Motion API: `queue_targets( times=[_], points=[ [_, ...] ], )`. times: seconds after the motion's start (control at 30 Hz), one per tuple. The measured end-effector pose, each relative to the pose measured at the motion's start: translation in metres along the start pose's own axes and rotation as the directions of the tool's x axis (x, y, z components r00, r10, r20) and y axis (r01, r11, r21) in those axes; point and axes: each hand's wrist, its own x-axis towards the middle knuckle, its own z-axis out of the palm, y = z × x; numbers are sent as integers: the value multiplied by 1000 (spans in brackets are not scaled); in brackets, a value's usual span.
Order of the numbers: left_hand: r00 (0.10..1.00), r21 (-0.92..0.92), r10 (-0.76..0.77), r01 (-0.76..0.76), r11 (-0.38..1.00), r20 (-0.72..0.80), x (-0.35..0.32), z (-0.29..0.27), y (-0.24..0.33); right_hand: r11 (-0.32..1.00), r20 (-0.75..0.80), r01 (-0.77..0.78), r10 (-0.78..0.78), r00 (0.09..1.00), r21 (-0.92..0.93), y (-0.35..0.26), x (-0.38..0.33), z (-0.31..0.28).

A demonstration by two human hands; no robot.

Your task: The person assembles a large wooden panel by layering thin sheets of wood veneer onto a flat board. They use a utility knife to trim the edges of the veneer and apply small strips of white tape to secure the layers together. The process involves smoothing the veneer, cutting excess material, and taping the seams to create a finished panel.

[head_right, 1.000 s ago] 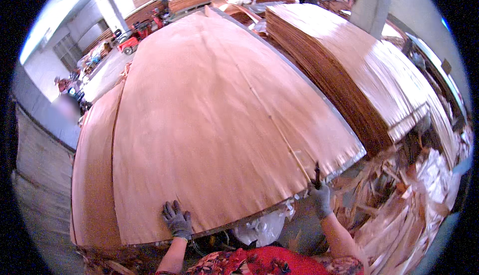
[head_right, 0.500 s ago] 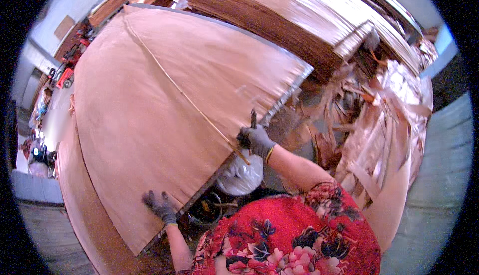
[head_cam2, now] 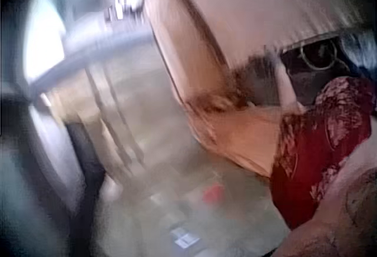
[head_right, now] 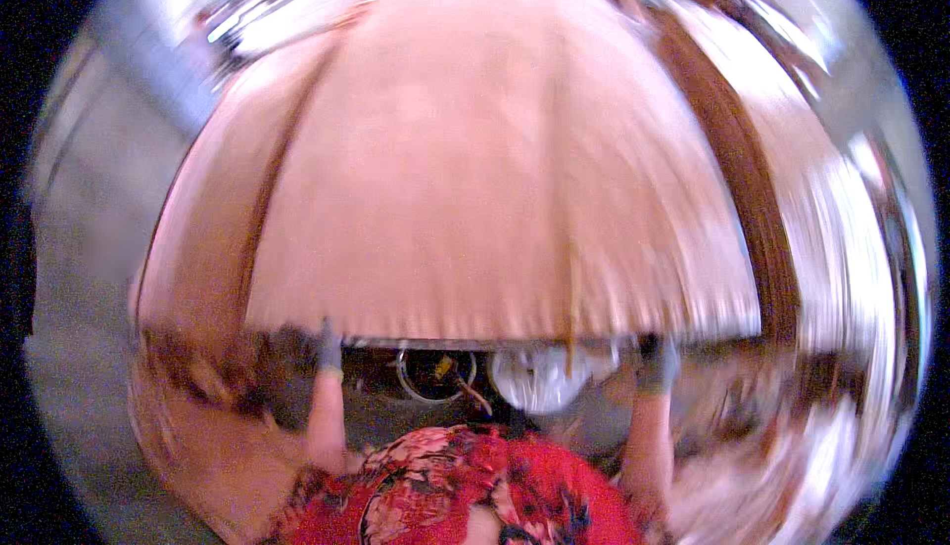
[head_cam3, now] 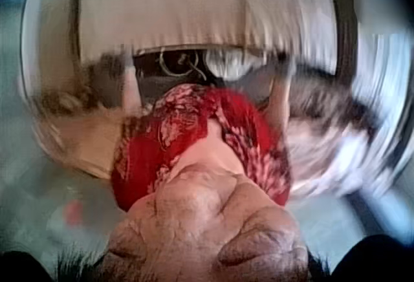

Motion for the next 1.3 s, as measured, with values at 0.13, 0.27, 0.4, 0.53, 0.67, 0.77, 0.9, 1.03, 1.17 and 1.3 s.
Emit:
queue_targets(
  times=[0.13,0.27,0.4,0.53,0.67,0.77,0.9,1.03,1.17,1.3],
  points=[
    [874,712,350,-6,702,-338,-24,8,35,982,-191,-188,190,963,31,18,71,-61],
    [926,552,178,37,833,-331,-29,7,57,906,593,-414,382,709,-88,14,141,-130],
    [873,227,181,-83,970,-454,-18,4,55,885,199,-457,466,862,-92,15,149,-124],
    [945,-428,-69,-80,900,-320,2,-6,48,938,-234,-346,337,912,4,21,118,-77],
    [939,-780,-298,55,623,-171,25,-17,36,938,-122,-343,347,930,56,20,93,-51],
    [908,-190,-133,59,980,-398,48,-37,22,967,-17,-254,255,967,29,25,89,-48],
    [951,-197,-27,-37,980,-309,77,-44,20,988,-195,-152,149,969,0,35,91,-50],
    [935,-172,-49,-13,985,-352,79,-50,28,568,-525,-239,-415,743,-788,33,92,-47],
    [911,-114,-32,-17,993,-412,75,-56,29,716,-614,-243,-317,723,-655,33,93,-47],
    [886,-86,-14,-29,996,-463,75,-56,24,549,-587,-364,-307,749,-752,35,105,-63]
  ],
)
